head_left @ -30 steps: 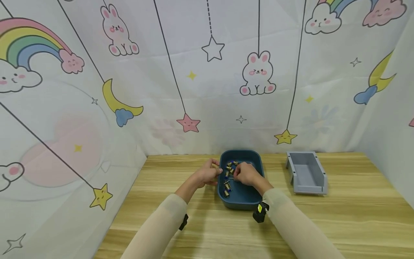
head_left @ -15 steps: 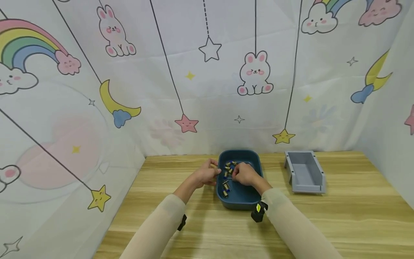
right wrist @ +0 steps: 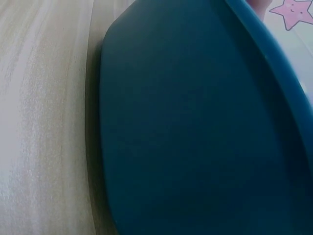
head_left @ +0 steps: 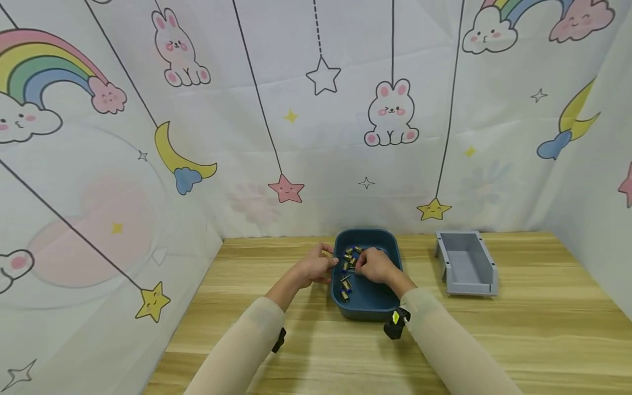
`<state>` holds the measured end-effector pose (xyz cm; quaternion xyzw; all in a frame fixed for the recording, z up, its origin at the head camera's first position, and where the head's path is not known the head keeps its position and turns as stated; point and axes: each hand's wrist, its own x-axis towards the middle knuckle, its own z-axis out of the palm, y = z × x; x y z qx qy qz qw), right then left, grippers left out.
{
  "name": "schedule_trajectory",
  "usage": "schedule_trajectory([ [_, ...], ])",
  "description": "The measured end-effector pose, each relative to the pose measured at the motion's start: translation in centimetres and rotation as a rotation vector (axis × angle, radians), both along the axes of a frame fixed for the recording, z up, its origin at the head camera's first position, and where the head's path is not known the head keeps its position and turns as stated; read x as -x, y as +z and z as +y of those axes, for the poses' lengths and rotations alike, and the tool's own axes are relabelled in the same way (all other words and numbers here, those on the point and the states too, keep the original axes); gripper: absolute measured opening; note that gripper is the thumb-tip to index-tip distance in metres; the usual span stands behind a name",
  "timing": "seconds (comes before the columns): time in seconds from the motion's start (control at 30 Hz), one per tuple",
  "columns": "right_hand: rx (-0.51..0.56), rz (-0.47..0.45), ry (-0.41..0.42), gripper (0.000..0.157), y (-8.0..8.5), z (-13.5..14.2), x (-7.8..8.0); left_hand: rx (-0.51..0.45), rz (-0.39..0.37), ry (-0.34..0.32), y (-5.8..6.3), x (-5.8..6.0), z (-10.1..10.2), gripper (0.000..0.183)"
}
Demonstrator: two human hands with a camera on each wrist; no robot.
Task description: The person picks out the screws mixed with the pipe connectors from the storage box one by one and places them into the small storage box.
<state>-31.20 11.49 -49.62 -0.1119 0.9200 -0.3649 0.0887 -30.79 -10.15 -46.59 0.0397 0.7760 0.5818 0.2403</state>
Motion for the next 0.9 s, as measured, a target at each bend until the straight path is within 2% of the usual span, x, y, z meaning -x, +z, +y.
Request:
schedule_trajectory([
  [0.9,0.008,0.007,0.01,0.011,-0.14,-0.01,0.05,0.004,-0.011,-0.007,0.14,-0.1,0.03,0.03],
])
